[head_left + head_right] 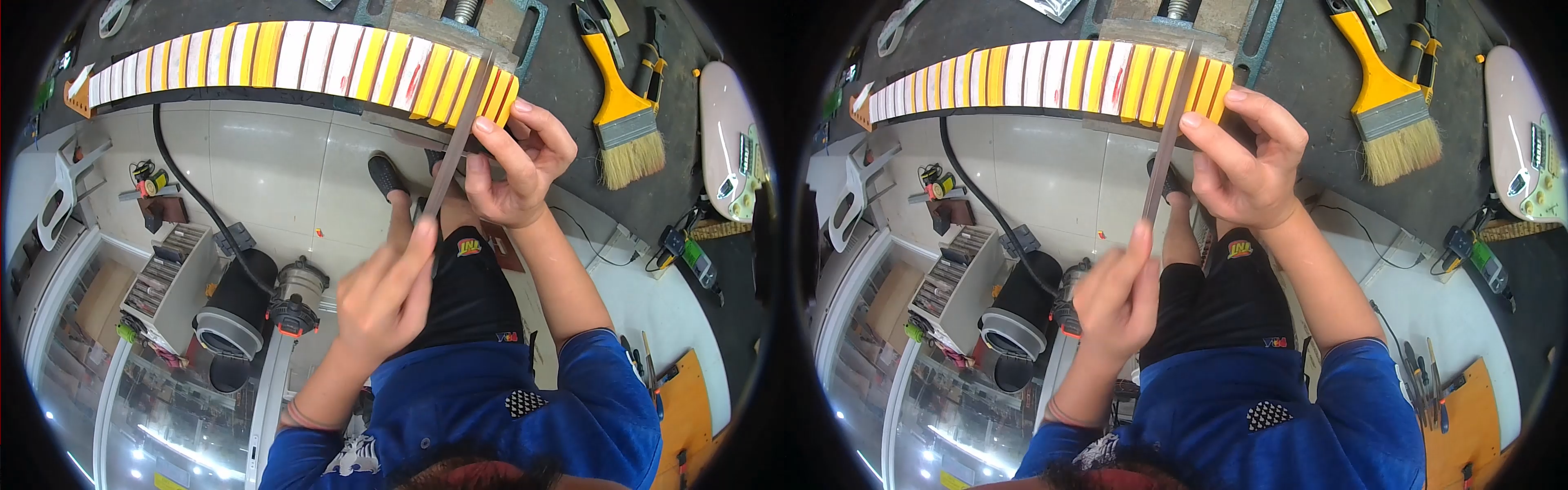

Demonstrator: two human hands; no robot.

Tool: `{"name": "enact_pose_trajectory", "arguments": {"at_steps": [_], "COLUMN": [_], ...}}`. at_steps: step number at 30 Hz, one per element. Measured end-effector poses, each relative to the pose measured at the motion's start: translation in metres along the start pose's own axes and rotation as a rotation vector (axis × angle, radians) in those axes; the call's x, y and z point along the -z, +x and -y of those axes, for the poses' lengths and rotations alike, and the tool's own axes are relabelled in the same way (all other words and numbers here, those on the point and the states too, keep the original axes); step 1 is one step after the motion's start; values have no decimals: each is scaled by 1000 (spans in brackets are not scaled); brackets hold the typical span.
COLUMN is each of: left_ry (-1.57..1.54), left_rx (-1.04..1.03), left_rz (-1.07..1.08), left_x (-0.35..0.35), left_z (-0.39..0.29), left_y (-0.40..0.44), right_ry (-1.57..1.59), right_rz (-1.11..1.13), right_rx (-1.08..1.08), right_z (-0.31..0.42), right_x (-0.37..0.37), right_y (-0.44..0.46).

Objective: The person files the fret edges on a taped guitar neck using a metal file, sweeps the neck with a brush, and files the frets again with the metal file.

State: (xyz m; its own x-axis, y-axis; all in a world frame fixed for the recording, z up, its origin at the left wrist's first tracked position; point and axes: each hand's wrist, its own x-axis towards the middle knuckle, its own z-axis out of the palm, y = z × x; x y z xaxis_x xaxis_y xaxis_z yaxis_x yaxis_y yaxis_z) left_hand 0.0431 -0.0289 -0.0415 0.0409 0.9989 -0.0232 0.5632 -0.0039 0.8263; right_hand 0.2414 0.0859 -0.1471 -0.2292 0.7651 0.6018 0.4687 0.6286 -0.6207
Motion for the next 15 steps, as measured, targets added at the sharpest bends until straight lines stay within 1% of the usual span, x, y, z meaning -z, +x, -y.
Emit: {"name": "enact_pose_trajectory", "arguments": {"at_steps": [2, 4, 5, 8, 11, 14, 15], "left_ry": [-29, -59, -54, -35, -18, -17, -19], "left_rx": [-55, -76, -76, -51, -3, -17, -33], "left_rz": [-73, -83, -75, -57, 25, -21, -41], "left_x": [-20, -24, -23, -16, 2, -7, -12], "left_z": [0, 0, 0, 9, 15, 10, 8], "left_y": [56, 75, 75, 27, -42, -11, 8], "right_ry": [23, 20, 22, 20, -39, -40, -17], "right_rz": [-26, -31, -34, -1, 71, 85, 46], "right_rx": [-1, -8, -14, -10, 35, 29, 18], "right_z": [-1, -2, -1, 0, 0, 0, 0], "right_x": [-4, -4, -4, -1, 5, 6, 3], "right_y": [-1, -3, -4, -1, 1, 0, 0]}}
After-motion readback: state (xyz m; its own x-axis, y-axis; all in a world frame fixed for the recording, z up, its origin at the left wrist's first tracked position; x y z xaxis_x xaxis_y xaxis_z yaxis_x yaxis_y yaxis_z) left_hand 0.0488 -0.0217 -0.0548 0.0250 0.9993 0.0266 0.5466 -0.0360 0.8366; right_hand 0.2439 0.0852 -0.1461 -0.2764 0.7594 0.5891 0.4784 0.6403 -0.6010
